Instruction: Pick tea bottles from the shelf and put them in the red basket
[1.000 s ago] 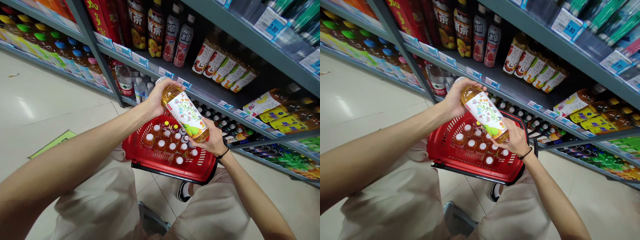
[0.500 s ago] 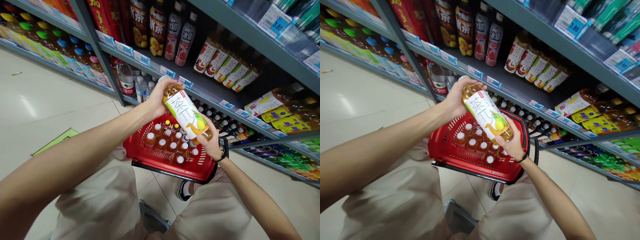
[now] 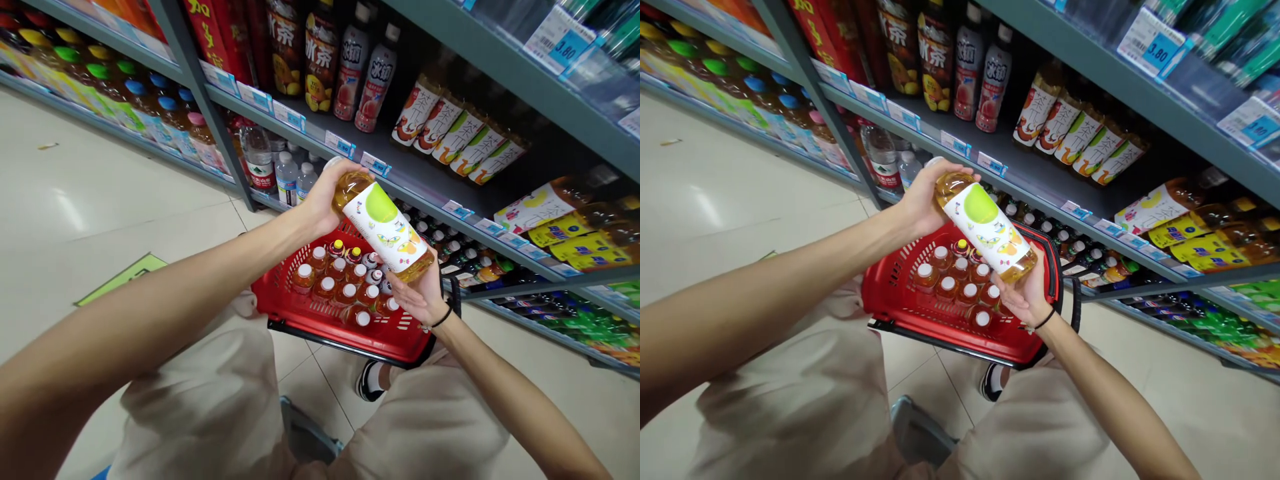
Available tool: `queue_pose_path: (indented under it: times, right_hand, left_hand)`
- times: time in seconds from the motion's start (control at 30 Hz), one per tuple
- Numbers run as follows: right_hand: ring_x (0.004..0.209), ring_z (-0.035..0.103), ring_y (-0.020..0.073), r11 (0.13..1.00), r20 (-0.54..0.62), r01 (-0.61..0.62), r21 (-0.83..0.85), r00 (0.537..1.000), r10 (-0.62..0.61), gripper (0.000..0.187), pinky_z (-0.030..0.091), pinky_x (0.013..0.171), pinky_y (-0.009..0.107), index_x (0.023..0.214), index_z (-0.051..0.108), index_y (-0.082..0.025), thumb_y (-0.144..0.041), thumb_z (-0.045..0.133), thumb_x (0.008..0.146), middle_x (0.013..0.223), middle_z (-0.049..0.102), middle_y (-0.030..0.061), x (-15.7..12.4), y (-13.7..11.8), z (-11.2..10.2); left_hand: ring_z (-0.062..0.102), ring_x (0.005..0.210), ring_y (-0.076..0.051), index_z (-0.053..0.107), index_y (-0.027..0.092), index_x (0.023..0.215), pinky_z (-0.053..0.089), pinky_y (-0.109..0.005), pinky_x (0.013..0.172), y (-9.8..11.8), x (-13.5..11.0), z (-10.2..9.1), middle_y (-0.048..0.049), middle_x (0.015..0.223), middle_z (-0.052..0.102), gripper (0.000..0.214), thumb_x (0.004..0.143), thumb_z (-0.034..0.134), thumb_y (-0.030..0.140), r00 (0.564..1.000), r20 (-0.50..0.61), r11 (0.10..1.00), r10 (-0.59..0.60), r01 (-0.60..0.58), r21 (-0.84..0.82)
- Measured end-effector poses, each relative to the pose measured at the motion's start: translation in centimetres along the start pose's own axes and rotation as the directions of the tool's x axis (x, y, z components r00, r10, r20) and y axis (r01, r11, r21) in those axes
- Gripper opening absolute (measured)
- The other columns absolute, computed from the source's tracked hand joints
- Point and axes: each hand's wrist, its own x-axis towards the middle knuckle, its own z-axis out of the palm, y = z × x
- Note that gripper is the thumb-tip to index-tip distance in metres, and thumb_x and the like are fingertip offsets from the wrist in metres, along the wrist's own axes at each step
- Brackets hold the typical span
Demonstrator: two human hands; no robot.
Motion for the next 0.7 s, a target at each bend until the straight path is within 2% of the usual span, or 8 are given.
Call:
queue_pose_path:
  times: [0.1,0.33,0.57,0.7]
  right_hand:
    - [0.028,0.026,0.0034,1.000,0.065,-0.007,0.000,0.998,0.007,0.084,0.021,0.027,0.017,0.107,0.068,-0.006,-0.084,0.043,0.090,0.061,0.061,0.0022,0.0,0.8,-1.0]
    - [0.037,0.042,0.0099,1.000,0.028,0.021,-0.020,0.999,-0.020,0.080,0.028,0.030,0.017,0.105,0.067,-0.007,-0.082,0.041,0.093,0.059,0.059,0.0033,0.4,1.1,-1.2]
    - [0.032,0.035,0.0083,0.999,-0.007,0.031,-0.004,0.999,-0.031,0.088,0.023,0.029,0.018,0.096,0.069,-0.006,-0.079,0.021,0.098,0.055,0.056,0.0036,0.8,1.3,-0.8]
    - [0.030,0.029,0.0065,1.000,-0.051,0.023,-0.010,0.998,-0.023,0.094,0.021,0.029,0.018,0.094,0.070,-0.005,-0.082,0.016,0.096,0.053,0.051,0.0003,0.8,1.4,-0.5]
  left_hand:
    - [0.072,0.097,-0.027,0.066,0.018,0.082,0.059,-0.040,0.092,-0.3,0.1,-0.2,-0.0077,0.094,0.075,0.029,0.069,0.081,0.040,1.000,0.022,1.000,-0.005,0.005,0.000]
    - [0.071,0.101,-0.029,0.064,0.017,0.086,0.057,-0.044,0.094,-0.2,0.0,-0.2,-0.0080,0.095,0.072,0.032,0.071,0.078,0.042,1.000,0.000,1.000,-0.004,0.004,0.027]
    - [0.071,0.096,-0.027,0.063,0.017,0.083,0.057,-0.042,0.092,-0.3,0.1,-0.5,-0.0070,0.092,0.071,0.029,0.071,0.079,0.039,1.000,0.001,1.000,-0.019,0.019,0.012]
    - [0.069,0.089,-0.024,0.062,0.017,0.080,0.056,-0.039,0.089,-0.4,0.2,-0.6,-0.0052,0.087,0.069,0.024,0.073,0.077,0.034,1.000,0.001,0.999,-0.030,0.030,-0.015]
